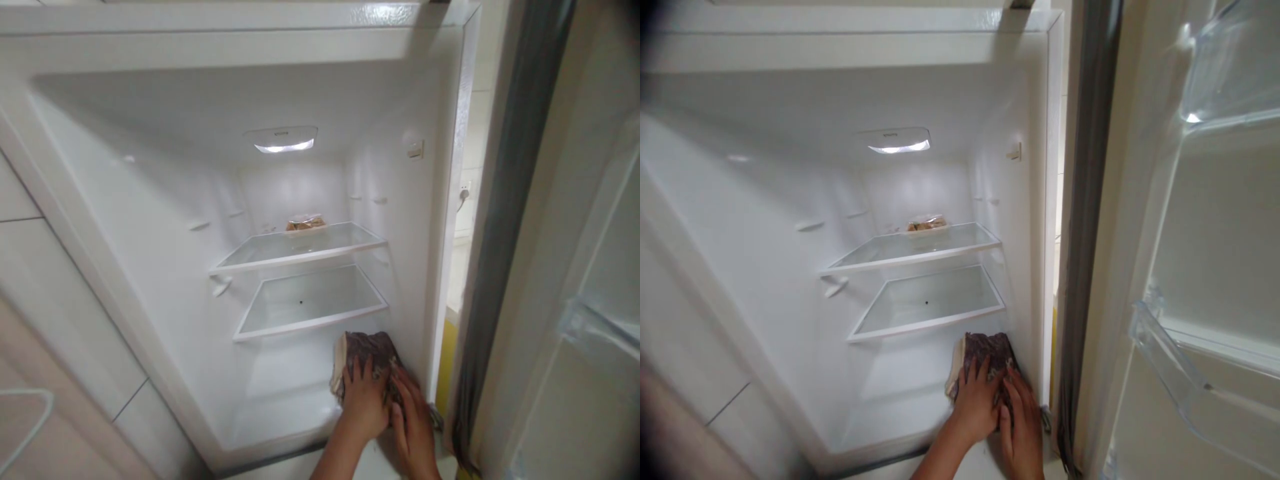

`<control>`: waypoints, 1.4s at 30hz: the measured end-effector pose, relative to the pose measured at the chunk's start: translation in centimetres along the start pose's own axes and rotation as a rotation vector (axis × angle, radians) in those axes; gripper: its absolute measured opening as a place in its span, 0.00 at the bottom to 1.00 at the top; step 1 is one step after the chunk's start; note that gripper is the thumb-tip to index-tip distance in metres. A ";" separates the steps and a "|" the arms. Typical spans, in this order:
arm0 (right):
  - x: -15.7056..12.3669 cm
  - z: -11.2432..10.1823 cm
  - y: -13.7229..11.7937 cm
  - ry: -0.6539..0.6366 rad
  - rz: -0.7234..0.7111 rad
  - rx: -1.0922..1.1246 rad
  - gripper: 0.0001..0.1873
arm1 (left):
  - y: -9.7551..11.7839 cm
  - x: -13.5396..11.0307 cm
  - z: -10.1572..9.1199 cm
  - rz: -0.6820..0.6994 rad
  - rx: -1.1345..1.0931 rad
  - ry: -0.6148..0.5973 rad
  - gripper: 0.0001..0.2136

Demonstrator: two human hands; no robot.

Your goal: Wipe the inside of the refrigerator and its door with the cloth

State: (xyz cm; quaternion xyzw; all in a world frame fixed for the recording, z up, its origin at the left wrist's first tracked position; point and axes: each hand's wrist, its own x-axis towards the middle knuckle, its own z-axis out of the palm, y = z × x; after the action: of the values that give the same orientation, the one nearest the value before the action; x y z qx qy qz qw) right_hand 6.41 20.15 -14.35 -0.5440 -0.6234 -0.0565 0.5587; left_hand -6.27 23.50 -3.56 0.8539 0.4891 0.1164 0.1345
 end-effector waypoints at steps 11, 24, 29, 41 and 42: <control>0.1 -0.1 -0.1 -0.036 0.060 -0.003 0.23 | -10.7 -9.9 -3.6 -0.236 0.330 0.214 0.25; 0.0 0.3 -0.3 -0.058 0.156 0.051 0.22 | -10.2 -8.9 -4.0 -0.512 0.398 0.260 0.23; -0.1 0.0 -1.1 -0.051 0.139 0.076 0.21 | -4.4 -4.6 -0.8 -0.351 0.226 0.234 0.24; 4.6 -1.0 -3.4 -0.157 0.144 0.085 0.24 | 1.4 -0.4 1.3 -0.085 -0.247 0.120 0.26; 4.6 -0.8 -3.2 -0.185 0.125 0.054 0.24 | 0.3 -1.1 0.6 -0.084 -0.303 0.159 0.24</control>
State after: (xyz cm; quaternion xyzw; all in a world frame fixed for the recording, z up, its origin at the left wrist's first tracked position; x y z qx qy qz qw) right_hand 5.49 21.18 -8.83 -0.5693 -0.6385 0.0458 0.5158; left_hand -6.38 22.32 -4.12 0.7908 0.5101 0.2504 0.2274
